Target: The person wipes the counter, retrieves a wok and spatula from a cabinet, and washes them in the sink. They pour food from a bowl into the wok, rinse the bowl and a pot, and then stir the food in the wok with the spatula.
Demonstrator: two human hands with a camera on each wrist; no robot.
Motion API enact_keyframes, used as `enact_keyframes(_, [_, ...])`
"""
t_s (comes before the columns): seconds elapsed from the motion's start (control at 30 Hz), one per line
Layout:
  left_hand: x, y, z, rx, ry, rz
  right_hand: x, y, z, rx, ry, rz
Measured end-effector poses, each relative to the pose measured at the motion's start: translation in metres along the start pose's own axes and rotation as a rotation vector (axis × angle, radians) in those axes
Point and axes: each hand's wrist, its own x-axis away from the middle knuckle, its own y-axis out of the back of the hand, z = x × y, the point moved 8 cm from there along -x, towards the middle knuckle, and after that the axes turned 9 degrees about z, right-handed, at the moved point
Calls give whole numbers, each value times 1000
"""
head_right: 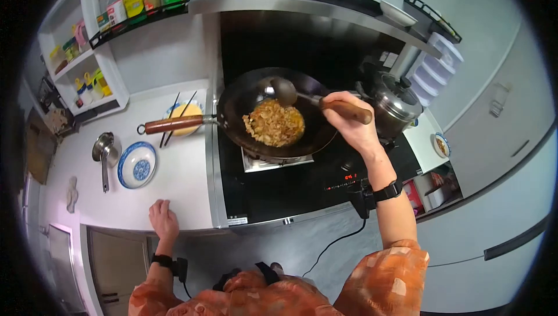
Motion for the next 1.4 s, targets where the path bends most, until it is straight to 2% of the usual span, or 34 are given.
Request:
enact_keyframes(0.07, [1, -1, 0, -3, 8, 1, 3, -3, -18, -140, -35, -4])
enact_keyframes(0.2, [-2, -1, 0, -5, 22, 25, 14, -10, -13, -246, -90, 65])
enact_keyframes(0.27, [-2, 0, -2, -8, 22, 34, 17, -10, -3, -170, -60, 117])
enact_keyframes(0.3, [-2, 1, -3, -12, 20, 38, 16, -4, -8, -177, -96, 81])
enact_keyframes(0.4, [-2, 2, -3, -7, 13, 36, 8, 16, -16, -151, -39, 1])
enact_keyframes(0.57, [-1, -2, 0, -21, 15, 39, -20, 9, -43, -14, -10, -43])
enact_keyframes(0.7, [0, -3, 2, -19, 21, 39, -30, -10, -34, -99, -51, 25])
enact_keyframes(0.77, [0, -3, 2, -12, 23, 37, -34, -24, -14, -129, -23, 185])
enact_keyframes(0.9, [-1, 0, -1, 3, 4, 24, -44, -29, 5, 80, 31, 202])
enact_keyframes(1.0, [-1, -3, 2, -9, 18, 48, -53, -30, 19, -250, -67, 146])
enact_keyframes(1.07, [-1, -3, 2, -10, 17, 52, -60, -31, 21, -266, -171, 161])
enact_keyframes(1.17, [-1, -5, 4, -13, 24, 57, -68, -37, 16, -207, -234, 174])
enact_keyframes(1.3, [-1, -5, 6, -9, 29, 53, -71, -34, 8, -119, -238, 164])
enact_keyframes(1.4, [0, -1, 2, -2, 10, 17, -65, -29, 20, -230, -206, 153])
